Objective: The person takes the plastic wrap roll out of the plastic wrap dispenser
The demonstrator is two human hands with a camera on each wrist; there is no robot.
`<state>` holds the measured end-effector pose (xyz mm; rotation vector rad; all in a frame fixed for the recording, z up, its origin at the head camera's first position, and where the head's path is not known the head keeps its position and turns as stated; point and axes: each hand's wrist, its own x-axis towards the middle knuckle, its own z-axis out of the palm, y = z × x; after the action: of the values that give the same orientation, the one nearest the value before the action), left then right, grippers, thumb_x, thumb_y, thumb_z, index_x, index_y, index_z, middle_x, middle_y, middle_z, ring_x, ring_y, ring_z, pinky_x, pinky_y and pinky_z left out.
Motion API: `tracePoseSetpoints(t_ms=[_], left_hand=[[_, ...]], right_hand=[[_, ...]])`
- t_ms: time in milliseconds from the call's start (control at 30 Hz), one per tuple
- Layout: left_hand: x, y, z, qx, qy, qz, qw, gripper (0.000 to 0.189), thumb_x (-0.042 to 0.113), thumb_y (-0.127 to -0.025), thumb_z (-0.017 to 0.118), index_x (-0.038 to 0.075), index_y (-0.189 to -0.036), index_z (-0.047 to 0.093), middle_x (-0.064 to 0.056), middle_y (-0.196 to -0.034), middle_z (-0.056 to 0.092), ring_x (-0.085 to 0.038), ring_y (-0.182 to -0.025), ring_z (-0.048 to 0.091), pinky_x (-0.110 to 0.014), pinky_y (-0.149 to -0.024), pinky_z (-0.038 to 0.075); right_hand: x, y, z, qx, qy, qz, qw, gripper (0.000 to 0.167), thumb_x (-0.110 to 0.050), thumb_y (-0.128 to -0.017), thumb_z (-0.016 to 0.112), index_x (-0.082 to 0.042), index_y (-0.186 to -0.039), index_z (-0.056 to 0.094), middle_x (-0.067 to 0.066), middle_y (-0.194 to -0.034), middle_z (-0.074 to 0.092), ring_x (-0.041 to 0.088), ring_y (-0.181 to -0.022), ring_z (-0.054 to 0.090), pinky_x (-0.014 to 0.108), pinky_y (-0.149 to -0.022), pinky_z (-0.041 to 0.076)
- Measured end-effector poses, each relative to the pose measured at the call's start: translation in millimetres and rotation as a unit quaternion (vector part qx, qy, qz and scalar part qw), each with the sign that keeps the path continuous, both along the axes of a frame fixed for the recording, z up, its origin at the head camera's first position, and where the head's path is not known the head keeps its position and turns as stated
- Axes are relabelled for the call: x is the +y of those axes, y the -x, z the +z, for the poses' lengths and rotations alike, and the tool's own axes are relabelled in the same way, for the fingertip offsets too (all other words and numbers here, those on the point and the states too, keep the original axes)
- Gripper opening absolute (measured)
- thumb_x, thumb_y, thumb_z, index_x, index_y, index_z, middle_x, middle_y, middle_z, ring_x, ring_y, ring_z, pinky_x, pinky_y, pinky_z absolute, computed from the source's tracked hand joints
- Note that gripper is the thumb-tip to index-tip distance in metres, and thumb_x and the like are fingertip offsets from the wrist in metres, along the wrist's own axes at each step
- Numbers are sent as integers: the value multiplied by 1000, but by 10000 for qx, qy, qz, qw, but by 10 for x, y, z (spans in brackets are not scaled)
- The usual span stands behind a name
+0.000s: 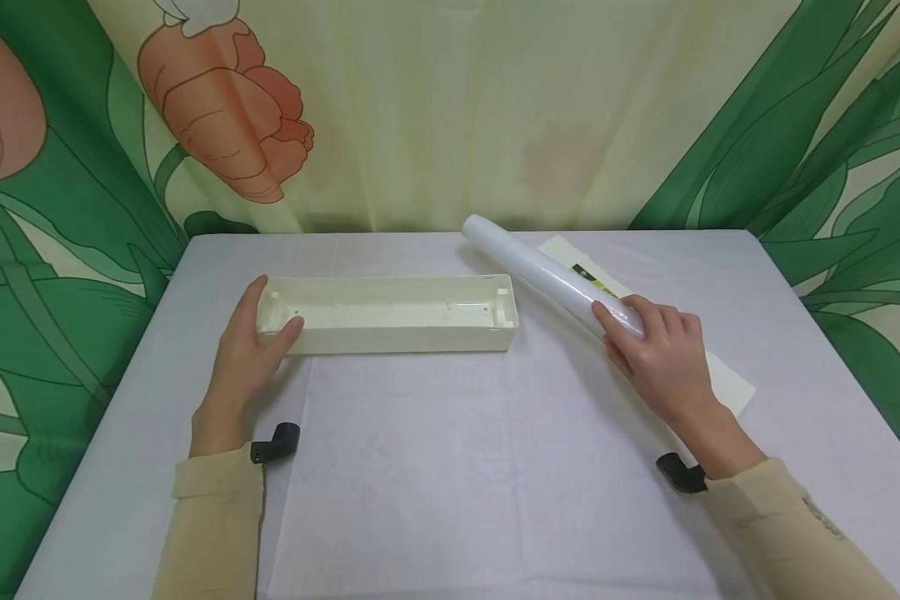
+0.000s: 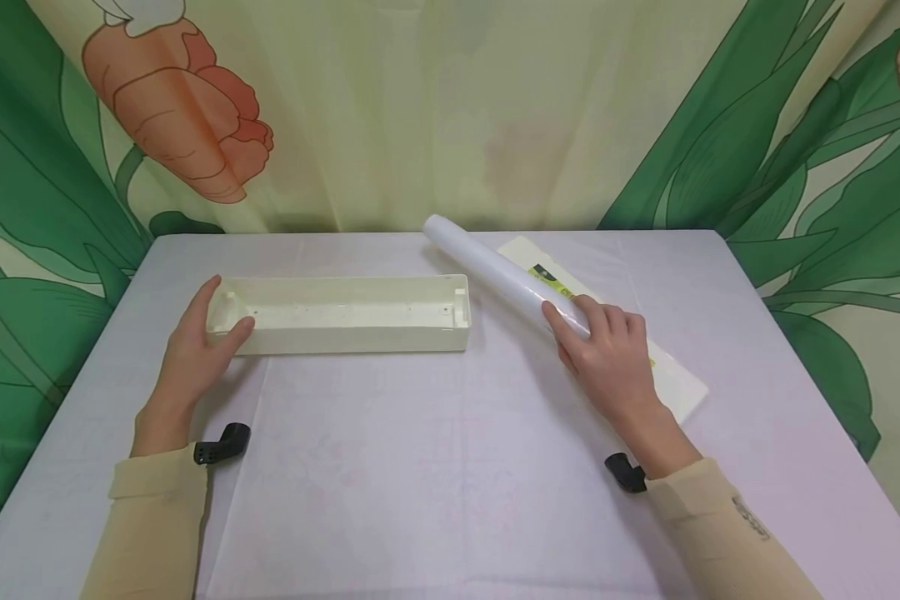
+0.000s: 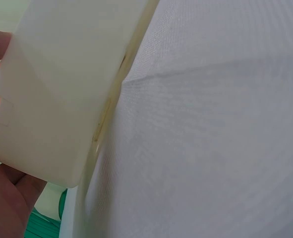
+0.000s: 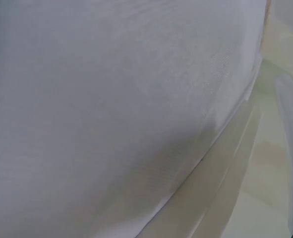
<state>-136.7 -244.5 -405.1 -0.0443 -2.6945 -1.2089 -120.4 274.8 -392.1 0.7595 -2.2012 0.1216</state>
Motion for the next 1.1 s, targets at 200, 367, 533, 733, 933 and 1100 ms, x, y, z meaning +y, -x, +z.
tracePoseSetpoints(t_ms=[200,367,533,733,933,1100], left_hand=[[3,-5,4,-34,14,24,10000,79,35,-99,63,13,-162,20,-19,-163,25,-38,-149,22,-60,-117,19],[4,-4,0,-36,12,27,10000,79,35,-99,63,13,-162,20,-19,-163,25,-38,-149,22,-61,-116,19],[6,-5,3,3,-3,9,10000,79,34,-99,63,13,-162,20,-18,-163,25,-38,-149,22,-60,-117,19],[9,-9,11,-83,-10,42,10000,79,34,-99,63,13,-162,20,-19,-163,25,-39,-149,22,-62,-116,19],[1,-5,10,-59,-7,24,10000,79,34,-99,63,12,-162,20,-19,-163,25,-38,-149,21,-61,-117,19],[-2,0,8,-80,-33,17,10000,80,35,-99,63,13,-162,19,-18,-163,24,-37,-149,21,-61,-117,19]], right_hand=[[37,-67,-12,-91,-37,-106,9999,40,-29,-110,35,-15,-127,68,28,-115,58,52,-82,55,59,-56,37],[76,-133,-5,-305,-197,-293,9989,44,-33,-111,29,-16,-130,65,27,-116,57,50,-85,56,60,-60,40],[97,-173,-1,-341,-255,-343,9985,43,-31,-111,30,-15,-131,65,28,-117,57,51,-85,56,61,-60,41],[92,-200,-19,-247,-183,-313,9990,44,-32,-111,29,-16,-129,66,28,-115,58,51,-84,56,61,-58,40],[87,-266,-30,-494,-259,-307,9980,49,-32,-110,26,-14,-130,66,30,-117,57,53,-86,57,60,-58,41],[76,-333,-5,-799,-323,-339,9957,39,-20,-102,44,-11,-134,64,33,-118,55,55,-88,56,60,-57,41]])
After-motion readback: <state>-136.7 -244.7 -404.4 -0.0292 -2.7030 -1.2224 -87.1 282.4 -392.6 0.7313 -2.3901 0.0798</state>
